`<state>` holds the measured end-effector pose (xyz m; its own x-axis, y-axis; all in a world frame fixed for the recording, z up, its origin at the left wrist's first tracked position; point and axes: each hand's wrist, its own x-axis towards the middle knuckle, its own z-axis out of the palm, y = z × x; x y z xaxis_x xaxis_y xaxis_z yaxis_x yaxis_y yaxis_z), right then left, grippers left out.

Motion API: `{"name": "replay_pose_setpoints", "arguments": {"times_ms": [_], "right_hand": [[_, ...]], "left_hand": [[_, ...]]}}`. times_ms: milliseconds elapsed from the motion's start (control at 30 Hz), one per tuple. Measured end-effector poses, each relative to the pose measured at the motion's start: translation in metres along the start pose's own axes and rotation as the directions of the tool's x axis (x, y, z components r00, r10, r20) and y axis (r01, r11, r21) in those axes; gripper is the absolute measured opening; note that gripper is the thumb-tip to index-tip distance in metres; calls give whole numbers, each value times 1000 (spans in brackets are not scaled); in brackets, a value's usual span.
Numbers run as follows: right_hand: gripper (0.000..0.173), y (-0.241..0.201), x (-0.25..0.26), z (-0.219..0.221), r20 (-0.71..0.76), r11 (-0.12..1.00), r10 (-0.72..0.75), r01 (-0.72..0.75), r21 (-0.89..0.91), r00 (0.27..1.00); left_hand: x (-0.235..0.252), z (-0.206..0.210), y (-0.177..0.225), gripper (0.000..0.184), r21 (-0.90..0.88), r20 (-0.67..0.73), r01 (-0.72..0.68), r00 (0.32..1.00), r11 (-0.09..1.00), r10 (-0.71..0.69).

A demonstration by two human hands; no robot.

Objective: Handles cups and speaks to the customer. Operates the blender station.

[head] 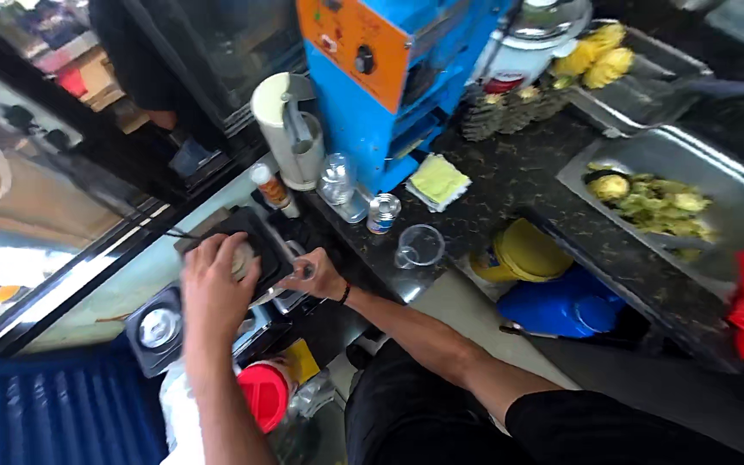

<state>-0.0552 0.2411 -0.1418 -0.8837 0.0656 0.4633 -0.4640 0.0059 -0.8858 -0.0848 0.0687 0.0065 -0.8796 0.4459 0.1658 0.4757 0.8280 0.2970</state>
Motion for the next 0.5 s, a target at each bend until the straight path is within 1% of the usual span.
{"name": "replay_pose_setpoints", "arguments": {"times_ms": [33, 100, 133, 200, 233, 300, 367, 400, 433, 500], "right_hand": [[37, -21, -3, -4, -5, 999, -34, 34, 4, 999], [32, -56, -17, -12, -42, 997, -75, 76, 21, 996], [33, -68, -29, -15, -57, 997, -66, 68, 23, 996], [39, -82, -54, -28, -88, 998, -48, 52, 40, 995], [42, -88, -68, -33, -117, 997, -59, 64, 31, 991], [48, -100, -102, -42, -146, 993, -81, 67, -98, 986], [51, -114, -137, -57, -73, 973, -27, 10, -230, 997], [51, -121, -150, -66, -71, 967, 18, -35, -251, 997], [51, -124, -160, -72, -99, 965, 56, -80, -252, 994], [53, -122, -184, -73, -149, 962, 84, -119, -244, 985]], "left_hand": [[-8, -16, 13, 48, 7, -2, -45, 999, 999, 45], [-28, -35, 35, 51, -2, -33, -134, 990, 991, 134], [-38, -40, 43, 51, -4, -45, -169, 985, 986, 168], [-55, -42, 53, 53, -13, -40, -239, 970, 971, 238], [-63, -40, 60, 55, -31, -15, -260, 966, 965, 260], [-78, -33, 75, 56, -71, 60, -292, 953, 954, 296], [-98, -27, 101, 57, -94, 116, -298, 945, 950, 307], [-109, -21, 112, 57, -92, 133, -283, 946, 955, 294], [-119, -14, 121, 55, -97, 153, -262, 949, 960, 274], [-133, 8, 127, 49, -116, 169, -247, 950, 962, 264]]}}
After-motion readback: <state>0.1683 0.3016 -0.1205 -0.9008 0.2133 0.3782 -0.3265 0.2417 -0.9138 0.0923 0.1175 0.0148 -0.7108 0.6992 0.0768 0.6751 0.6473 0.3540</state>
